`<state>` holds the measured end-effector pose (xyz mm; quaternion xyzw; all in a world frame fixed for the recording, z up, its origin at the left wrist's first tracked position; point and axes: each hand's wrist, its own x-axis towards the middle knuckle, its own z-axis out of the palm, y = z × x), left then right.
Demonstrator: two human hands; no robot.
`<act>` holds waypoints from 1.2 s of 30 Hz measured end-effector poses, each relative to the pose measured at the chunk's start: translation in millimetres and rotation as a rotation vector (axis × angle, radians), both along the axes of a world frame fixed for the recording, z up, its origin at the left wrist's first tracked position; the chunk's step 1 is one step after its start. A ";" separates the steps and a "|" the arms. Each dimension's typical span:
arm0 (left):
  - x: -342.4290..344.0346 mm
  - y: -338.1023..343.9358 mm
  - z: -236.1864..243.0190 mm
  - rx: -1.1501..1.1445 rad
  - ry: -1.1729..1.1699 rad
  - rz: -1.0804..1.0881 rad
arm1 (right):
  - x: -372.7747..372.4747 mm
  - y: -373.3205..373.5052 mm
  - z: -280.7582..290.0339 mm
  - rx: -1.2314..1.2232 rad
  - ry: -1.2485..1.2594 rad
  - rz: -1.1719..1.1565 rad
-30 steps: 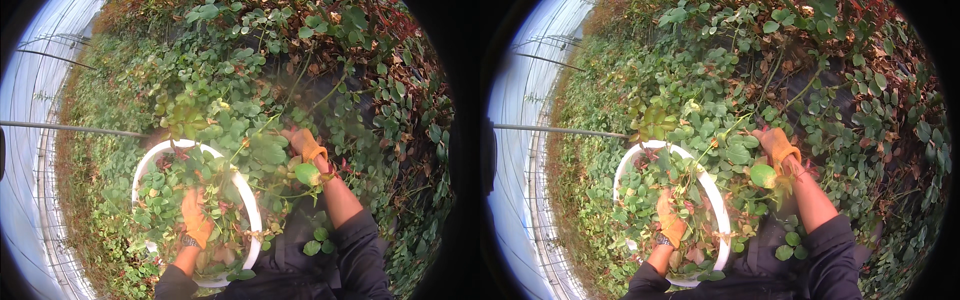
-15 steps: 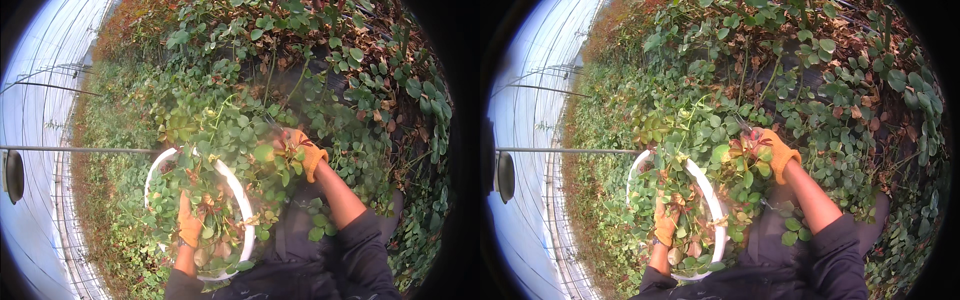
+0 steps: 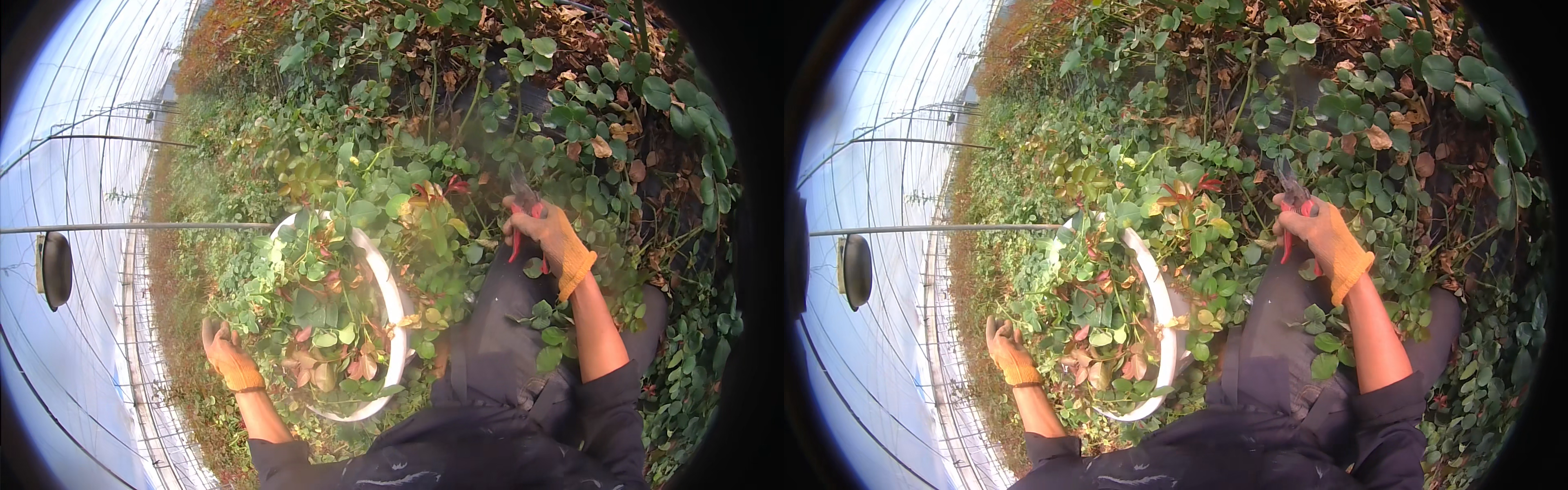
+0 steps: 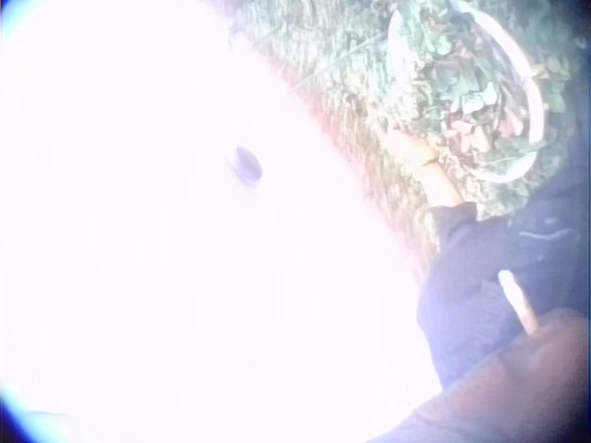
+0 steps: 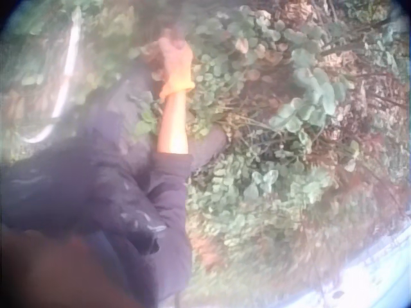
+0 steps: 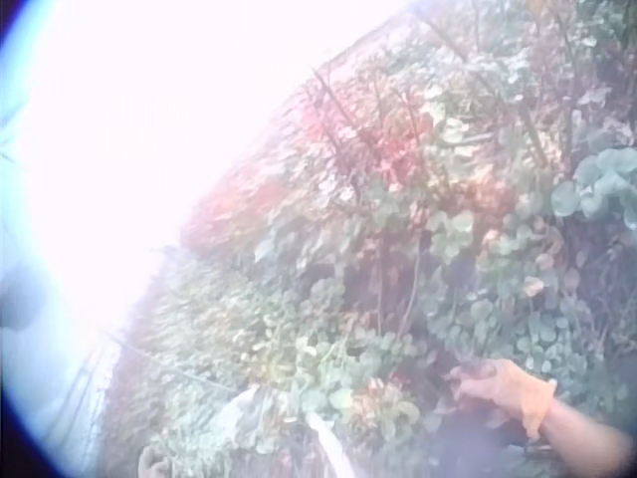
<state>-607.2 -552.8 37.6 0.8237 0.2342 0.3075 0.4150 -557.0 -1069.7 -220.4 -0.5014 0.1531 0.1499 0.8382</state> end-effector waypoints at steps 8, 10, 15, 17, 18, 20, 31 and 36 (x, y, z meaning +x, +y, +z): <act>118.8 -136.8 -2.0 0.858 -0.024 -0.579 | -22.0 -12.2 38.4 0.077 -0.057 -0.036; 161.6 -164.1 -60.3 1.032 0.154 -0.694 | -25.6 -13.5 42.5 0.048 -0.104 -0.022; 216.0 -184.8 -162.3 1.332 0.844 -0.551 | -41.1 -29.7 35.1 0.048 -0.159 -0.103; 225.8 -185.9 -170.1 1.180 0.929 -0.573 | -47.4 -36.0 28.8 0.053 -0.108 -0.149; 227.2 -184.9 -168.7 1.079 0.977 -0.565 | -49.0 -38.8 25.6 0.061 -0.086 -0.162; 223.8 -179.8 -158.7 1.161 0.827 -0.609 | -49.2 -43.7 19.6 0.076 -0.081 -0.189; 63.7 -24.4 -65.6 0.892 0.397 -0.184 | -40.2 -41.2 -2.8 0.042 0.006 -0.170; -7.2 47.2 -188.5 1.090 1.123 -0.324 | -36.6 -18.6 9.1 -0.124 -0.005 -0.120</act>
